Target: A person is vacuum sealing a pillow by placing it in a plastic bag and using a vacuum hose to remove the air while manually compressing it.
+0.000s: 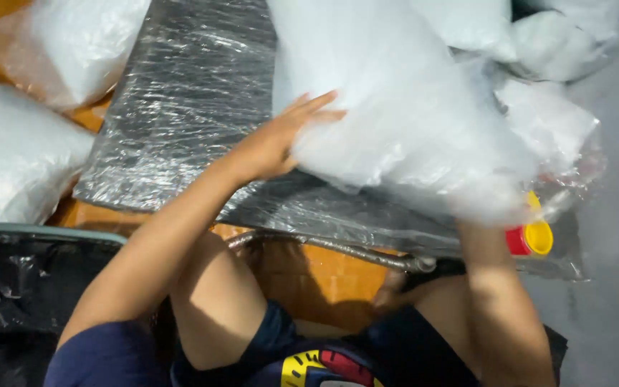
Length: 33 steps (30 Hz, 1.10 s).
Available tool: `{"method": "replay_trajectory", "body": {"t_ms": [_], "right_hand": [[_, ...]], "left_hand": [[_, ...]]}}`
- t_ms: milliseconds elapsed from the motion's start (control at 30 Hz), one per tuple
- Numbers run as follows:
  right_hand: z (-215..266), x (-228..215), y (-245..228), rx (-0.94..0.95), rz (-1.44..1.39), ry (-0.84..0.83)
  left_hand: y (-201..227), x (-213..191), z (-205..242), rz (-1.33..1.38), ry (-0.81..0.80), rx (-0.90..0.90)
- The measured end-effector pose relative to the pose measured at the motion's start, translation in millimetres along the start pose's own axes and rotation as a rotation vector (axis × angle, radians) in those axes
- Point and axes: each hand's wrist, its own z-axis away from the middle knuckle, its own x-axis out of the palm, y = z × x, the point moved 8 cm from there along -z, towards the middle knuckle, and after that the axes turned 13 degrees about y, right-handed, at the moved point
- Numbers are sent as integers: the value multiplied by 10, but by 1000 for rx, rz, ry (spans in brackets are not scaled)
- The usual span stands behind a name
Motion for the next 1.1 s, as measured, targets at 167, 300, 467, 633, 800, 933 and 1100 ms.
{"method": "replay_trajectory", "body": {"t_ms": [167, 300, 467, 633, 800, 933, 1100], "right_hand": [[17, -588, -171, -73, 135, 137], [-286, -905, -79, -88, 202, 273], [-350, -1399, 119, -100, 356, 458], [76, -1759, -109, -241, 601, 611], [685, -838, -181, -756, 1314, 505], [971, -148, 38, -1050, 1689, 269], [1129, 96, 104, -1014, 1745, 130]], "left_hand": [[-221, -13, 188, -410, -143, -365], [-715, 243, 120, -633, -56, -41], [-414, 182, 117, -323, -80, -302], [-227, -262, 368, 64, 105, -236], [449, -83, 319, -62, 343, -78], [456, 360, 326, -430, 94, -47], [722, 322, 322, -417, 39, 61]]}}
